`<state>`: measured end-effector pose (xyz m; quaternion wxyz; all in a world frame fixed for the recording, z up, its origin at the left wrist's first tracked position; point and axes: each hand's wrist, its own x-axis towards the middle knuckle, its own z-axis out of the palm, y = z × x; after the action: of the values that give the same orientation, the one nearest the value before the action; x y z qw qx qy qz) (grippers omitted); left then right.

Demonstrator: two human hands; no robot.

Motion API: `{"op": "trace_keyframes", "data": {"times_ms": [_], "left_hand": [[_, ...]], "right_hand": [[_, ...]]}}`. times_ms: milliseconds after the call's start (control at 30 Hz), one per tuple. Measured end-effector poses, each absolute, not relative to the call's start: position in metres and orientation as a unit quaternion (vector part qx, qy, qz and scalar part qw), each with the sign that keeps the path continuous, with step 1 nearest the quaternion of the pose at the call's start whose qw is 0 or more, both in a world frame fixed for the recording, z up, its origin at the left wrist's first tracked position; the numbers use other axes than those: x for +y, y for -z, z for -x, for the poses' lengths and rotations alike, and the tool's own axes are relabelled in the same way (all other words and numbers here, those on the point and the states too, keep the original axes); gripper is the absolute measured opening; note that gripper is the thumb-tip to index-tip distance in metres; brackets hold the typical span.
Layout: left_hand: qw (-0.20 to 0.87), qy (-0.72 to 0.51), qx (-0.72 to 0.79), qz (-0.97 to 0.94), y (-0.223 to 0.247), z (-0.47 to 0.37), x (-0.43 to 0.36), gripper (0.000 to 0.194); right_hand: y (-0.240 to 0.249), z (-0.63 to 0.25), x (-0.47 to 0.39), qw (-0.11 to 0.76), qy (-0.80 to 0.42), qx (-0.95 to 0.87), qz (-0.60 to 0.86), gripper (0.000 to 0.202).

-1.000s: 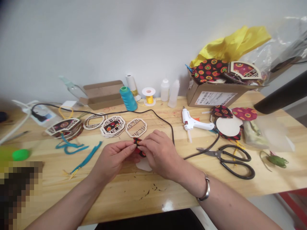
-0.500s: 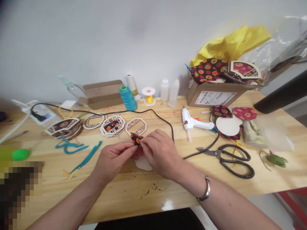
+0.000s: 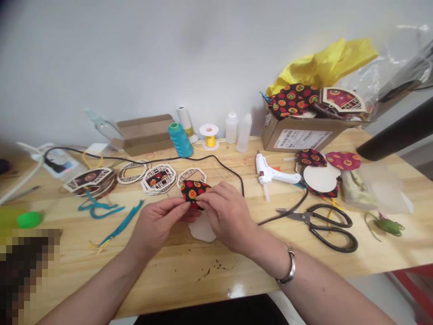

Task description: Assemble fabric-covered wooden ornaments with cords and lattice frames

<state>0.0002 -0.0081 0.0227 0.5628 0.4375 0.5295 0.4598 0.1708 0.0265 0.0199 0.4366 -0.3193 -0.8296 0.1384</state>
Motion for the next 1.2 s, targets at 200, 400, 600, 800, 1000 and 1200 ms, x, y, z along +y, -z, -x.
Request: {"op": "trace_keyframes", "data": {"times_ms": [200,400,600,800,1000,1200], "left_hand": [[0.513,-0.465,0.526,-0.494,-0.02,0.0,-0.009,0.011],[0.443,-0.455,0.531,-0.561,-0.017,0.0,-0.012,0.014],[0.405,-0.449,0.531,-0.593,-0.015,-0.001,-0.013,0.015],[0.384,-0.441,0.531,-0.613,-0.015,-0.001,-0.013,0.016],[0.413,-0.456,0.539,-0.575,-0.018,-0.001,-0.013,0.013],[0.511,-0.516,0.551,-0.41,-0.021,-0.001,-0.007,0.011]], "right_hand": [[-0.018,-0.169,0.026,0.411,-0.081,-0.854,0.309,0.009],[-0.017,-0.17,0.025,0.396,-0.08,-0.859,0.313,0.011],[-0.013,-0.174,0.025,0.367,-0.044,-0.879,0.301,0.011],[-0.016,-0.175,0.024,0.341,-0.026,-0.892,0.295,0.014],[-0.018,-0.174,0.027,0.353,-0.021,-0.883,0.308,0.012],[-0.033,-0.177,0.03,0.467,-0.051,-0.815,0.34,0.005]]}}
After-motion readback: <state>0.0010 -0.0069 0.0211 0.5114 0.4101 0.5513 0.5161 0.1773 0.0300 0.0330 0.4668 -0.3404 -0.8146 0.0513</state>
